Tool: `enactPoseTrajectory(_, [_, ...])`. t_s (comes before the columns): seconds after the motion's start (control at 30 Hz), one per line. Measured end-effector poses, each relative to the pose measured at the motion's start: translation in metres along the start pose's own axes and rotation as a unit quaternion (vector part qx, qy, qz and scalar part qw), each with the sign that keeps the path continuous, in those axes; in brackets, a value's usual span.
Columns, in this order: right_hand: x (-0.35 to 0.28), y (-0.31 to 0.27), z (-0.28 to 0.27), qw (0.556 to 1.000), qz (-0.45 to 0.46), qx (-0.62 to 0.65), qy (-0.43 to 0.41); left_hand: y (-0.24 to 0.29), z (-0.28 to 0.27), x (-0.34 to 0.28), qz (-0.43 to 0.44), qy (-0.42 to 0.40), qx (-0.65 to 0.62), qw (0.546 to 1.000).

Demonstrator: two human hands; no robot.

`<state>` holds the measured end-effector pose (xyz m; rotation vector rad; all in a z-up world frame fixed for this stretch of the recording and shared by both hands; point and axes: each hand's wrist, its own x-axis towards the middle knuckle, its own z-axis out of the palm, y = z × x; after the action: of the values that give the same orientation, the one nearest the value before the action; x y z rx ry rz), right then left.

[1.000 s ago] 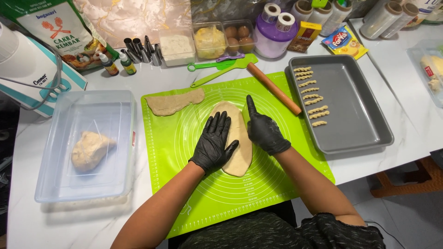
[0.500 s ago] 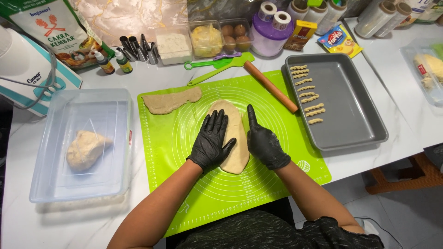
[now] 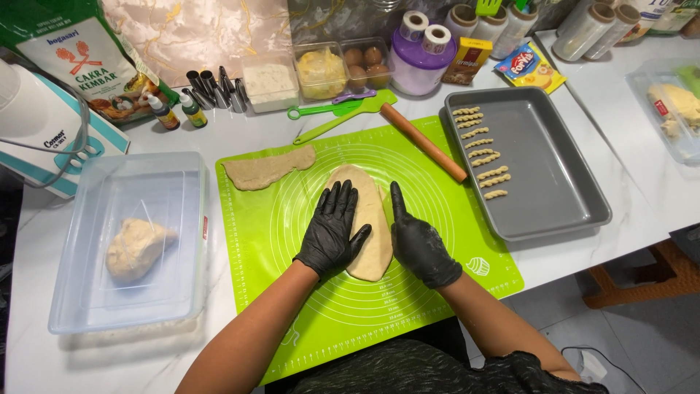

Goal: Rolling out dough, cutting it into strips, and shaping them into small ridged pastries on a silicone mat.

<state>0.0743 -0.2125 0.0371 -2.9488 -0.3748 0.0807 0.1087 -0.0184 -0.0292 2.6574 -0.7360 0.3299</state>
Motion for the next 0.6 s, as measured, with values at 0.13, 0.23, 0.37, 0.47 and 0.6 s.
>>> enactPoseTrajectory(0.13, [-0.014,-0.001,0.012,0.999,0.010,-0.029,0.026,0.000,0.002,-0.001,-0.002,0.001,0.003,1.000])
enactPoseTrajectory(0.23, [-0.014,-0.001,0.015,0.990,0.018,-0.119,0.075,0.001,0.001,0.000,0.000,0.001,0.009,1.000])
enactPoseTrajectory(0.37, [-0.024,0.008,0.019,0.985,0.028,0.163,0.046,0.001,0.001,0.000,0.004,0.005,0.008,1.000])
enactPoseTrajectory(0.47, [-0.051,0.002,0.017,0.995,0.026,0.084,0.039,0.002,-0.003,0.000,0.004,0.007,0.006,1.000])
enactPoseTrajectory(0.6, [-0.075,0.005,-0.015,0.983,0.117,0.122,-0.066,0.005,-0.005,0.001,-0.002,0.009,-0.006,1.000])
